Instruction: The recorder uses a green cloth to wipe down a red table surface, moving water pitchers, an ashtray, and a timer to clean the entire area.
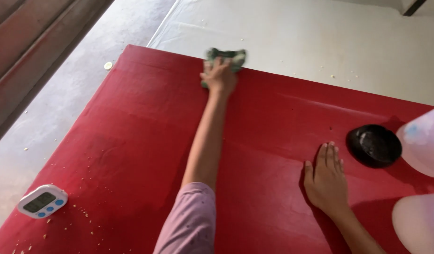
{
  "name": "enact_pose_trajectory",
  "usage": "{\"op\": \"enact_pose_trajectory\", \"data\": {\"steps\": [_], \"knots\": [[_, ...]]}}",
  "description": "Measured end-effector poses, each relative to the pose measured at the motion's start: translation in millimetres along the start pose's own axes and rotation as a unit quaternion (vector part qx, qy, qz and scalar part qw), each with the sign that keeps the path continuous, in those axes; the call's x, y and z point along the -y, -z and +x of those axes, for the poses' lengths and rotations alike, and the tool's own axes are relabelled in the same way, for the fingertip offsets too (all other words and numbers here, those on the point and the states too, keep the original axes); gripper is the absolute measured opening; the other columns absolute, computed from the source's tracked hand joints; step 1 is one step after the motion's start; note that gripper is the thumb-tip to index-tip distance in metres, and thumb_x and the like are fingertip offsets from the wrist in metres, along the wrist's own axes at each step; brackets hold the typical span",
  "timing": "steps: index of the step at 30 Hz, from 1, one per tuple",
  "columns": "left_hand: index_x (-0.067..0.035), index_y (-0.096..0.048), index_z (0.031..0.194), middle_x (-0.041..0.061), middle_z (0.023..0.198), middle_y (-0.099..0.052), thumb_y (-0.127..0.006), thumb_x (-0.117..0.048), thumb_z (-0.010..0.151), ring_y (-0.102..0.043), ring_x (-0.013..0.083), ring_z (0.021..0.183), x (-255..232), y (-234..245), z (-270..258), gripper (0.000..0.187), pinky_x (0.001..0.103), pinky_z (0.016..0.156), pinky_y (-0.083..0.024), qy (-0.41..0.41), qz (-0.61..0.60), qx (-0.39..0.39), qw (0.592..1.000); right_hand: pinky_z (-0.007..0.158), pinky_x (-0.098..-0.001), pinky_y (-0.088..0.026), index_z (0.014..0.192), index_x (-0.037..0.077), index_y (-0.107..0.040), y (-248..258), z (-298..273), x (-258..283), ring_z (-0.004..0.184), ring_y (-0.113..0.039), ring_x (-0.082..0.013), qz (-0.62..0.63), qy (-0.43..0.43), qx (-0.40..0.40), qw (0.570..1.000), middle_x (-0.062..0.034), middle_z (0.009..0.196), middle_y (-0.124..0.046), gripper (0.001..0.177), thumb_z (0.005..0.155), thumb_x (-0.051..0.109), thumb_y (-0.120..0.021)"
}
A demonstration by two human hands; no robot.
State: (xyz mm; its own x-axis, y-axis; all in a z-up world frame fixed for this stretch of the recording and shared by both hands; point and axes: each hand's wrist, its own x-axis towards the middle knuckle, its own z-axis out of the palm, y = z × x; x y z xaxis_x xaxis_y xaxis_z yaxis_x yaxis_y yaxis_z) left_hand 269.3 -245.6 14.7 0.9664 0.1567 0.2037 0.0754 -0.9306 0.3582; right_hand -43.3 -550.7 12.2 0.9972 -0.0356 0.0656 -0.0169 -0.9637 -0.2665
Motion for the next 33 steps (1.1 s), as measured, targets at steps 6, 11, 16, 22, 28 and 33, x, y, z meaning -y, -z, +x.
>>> {"op": "enact_pose_trajectory", "data": {"steps": [6,11,16,22,28,33], "knots": [[-0.031,-0.062,0.134,0.004,0.164,-0.035,-0.062,-0.023,0.090,-0.034,0.0437,0.142,306,125,-3,0.045,0.066,0.112,-0.034,0.336,0.063,-0.057,0.938,0.123,-0.0492,-0.010,0.158,-0.008,-0.014,-9,9,-6,0.156,-0.008,-0.0356,-0.031,-0.002,0.003,1.000,-0.0261,0.167,-0.010,0.079,0.101,0.045,-0.029],[-0.022,-0.059,0.138,0.006,0.153,-0.046,-0.069,-0.025,0.090,-0.045,0.0404,0.133,331,146,-55,0.049,0.058,0.105,-0.043,0.290,0.042,-0.116,0.949,0.125,-0.0485,-0.009,0.158,-0.007,-0.015,-4,4,1,0.157,-0.007,-0.0353,-0.024,-0.009,0.018,1.000,-0.0260,0.168,-0.010,0.078,0.102,0.045,-0.031],[-0.013,-0.060,0.138,0.006,0.152,-0.049,-0.073,-0.013,0.079,-0.053,0.0414,0.120,165,152,-150,0.060,0.056,0.086,-0.056,0.012,0.015,-0.116,0.993,0.125,-0.0484,-0.009,0.159,-0.007,-0.015,-1,6,2,0.157,-0.007,-0.0347,-0.008,-0.011,0.012,1.000,-0.0258,0.168,-0.010,0.078,0.101,0.044,-0.032],[-0.031,-0.059,0.141,0.005,0.161,-0.037,-0.075,-0.017,0.080,-0.039,0.0476,0.140,-23,148,-342,0.064,0.066,0.100,-0.046,-0.299,-0.079,0.160,0.938,0.125,-0.0481,-0.008,0.159,-0.009,-0.012,1,4,-1,0.157,-0.005,-0.0362,0.032,-0.006,0.016,0.999,-0.0268,0.168,-0.008,0.079,0.103,0.043,-0.032],[-0.039,-0.064,0.132,0.004,0.149,-0.050,-0.073,-0.029,0.076,-0.043,0.0429,0.139,23,92,-314,0.057,0.067,0.095,-0.048,-0.370,-0.004,0.008,0.929,0.128,-0.0476,-0.007,0.160,-0.010,-0.012,11,-4,6,0.159,-0.004,-0.0370,0.062,-0.022,0.006,0.998,-0.0275,0.170,-0.006,0.078,0.104,0.040,-0.032],[-0.017,-0.067,0.124,0.007,0.144,-0.057,-0.055,-0.024,0.097,-0.059,0.0337,0.126,255,105,-149,0.030,0.078,0.093,-0.043,0.163,0.166,-0.062,0.971,0.127,-0.0462,-0.006,0.159,-0.009,-0.009,7,-2,2,0.158,-0.002,-0.0355,0.033,-0.021,0.012,0.999,-0.0261,0.169,-0.003,0.077,0.103,0.039,-0.029]]}}
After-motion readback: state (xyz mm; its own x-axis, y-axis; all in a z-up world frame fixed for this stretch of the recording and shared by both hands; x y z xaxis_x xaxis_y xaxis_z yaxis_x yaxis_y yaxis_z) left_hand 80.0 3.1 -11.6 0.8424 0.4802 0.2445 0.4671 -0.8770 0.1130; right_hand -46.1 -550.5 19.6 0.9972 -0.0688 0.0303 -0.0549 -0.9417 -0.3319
